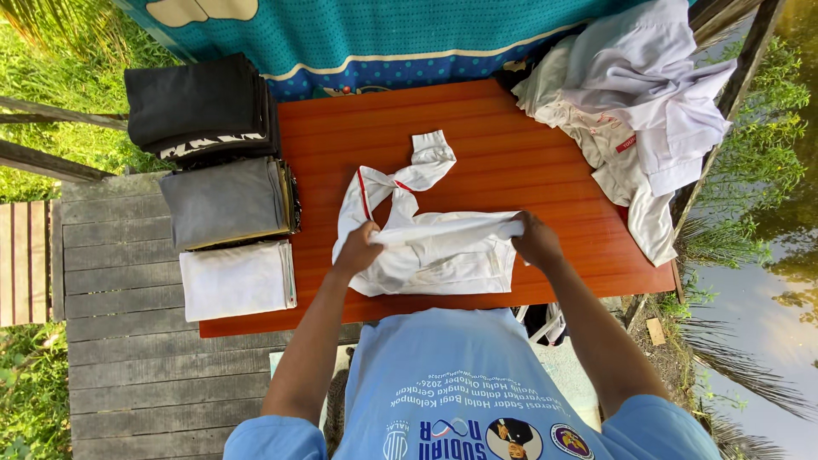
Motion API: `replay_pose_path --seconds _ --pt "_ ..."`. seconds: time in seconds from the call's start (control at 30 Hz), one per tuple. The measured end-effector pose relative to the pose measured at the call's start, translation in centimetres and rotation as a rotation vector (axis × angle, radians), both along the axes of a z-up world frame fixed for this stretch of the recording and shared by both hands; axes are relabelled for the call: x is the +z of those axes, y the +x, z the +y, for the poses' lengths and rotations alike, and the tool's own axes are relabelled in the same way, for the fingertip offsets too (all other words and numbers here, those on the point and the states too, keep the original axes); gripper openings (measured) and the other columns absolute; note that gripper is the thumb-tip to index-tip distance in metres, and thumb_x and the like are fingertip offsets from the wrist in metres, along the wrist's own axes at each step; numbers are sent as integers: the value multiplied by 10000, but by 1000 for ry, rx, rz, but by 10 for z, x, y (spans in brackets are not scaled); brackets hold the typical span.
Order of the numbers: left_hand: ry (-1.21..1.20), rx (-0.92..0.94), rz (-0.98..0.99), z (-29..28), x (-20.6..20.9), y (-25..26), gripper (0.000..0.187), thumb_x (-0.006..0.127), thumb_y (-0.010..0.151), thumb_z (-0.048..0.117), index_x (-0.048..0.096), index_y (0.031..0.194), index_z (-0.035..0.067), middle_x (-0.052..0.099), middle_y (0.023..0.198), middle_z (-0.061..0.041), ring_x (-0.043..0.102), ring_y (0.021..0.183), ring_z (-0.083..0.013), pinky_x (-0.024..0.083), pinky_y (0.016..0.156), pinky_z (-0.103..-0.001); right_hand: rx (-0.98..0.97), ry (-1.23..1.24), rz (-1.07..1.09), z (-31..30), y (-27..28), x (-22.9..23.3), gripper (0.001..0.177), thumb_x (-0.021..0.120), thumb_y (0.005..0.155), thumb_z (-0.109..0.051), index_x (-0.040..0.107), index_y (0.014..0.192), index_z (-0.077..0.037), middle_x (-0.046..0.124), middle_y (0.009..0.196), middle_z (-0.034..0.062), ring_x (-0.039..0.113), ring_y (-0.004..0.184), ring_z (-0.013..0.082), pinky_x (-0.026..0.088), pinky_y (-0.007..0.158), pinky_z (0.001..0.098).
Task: The person folds a white shirt on a table, smoothing the fabric by hand and aligning the sleeves.
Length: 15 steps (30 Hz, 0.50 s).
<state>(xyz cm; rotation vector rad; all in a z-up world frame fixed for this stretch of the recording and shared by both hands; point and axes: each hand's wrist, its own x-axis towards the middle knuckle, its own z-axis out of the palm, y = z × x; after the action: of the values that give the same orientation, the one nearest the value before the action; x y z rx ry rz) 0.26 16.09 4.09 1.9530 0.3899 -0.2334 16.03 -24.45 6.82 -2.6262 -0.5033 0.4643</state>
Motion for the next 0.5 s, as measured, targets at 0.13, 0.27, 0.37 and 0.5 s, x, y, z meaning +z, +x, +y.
replay_pose_path --seconds 0.13,0.27,0.37,0.5 --pt "391 -84 -107 29 78 35 336 803 824 196 659 1093 54 742 963 -197 693 926 -403 534 817 -483 -82 8 60 -5 39 43 516 679 775 -162 579 1280 -134 719 1130 182 714 951 431 574 834 496" --pt "394 -51 -333 44 138 62 331 848 813 165 651 1028 8 723 963 -195 691 910 -367 537 751 -450 39 6 -4 -10 75 58 540 784 723 -222 635 1231 -117 709 1159 189 659 1086 419 541 899 499" --pt "94 -53 -332 51 171 80 287 835 794 123 643 974 6 721 891 -113 675 829 -200 543 714 -354 230 19 -185 -6 100 60 435 816 771 -225 676 1157 -79 678 1233 192 643 1167 403 537 995 469" --pt "-23 40 -344 54 214 101 191 781 862 89 655 983 13 694 869 -63 625 772 -122 505 675 -296 124 135 54 8 109 96 681 877 635 -239 625 1240 -52 657 1264 187 649 1158 355 541 959 437"
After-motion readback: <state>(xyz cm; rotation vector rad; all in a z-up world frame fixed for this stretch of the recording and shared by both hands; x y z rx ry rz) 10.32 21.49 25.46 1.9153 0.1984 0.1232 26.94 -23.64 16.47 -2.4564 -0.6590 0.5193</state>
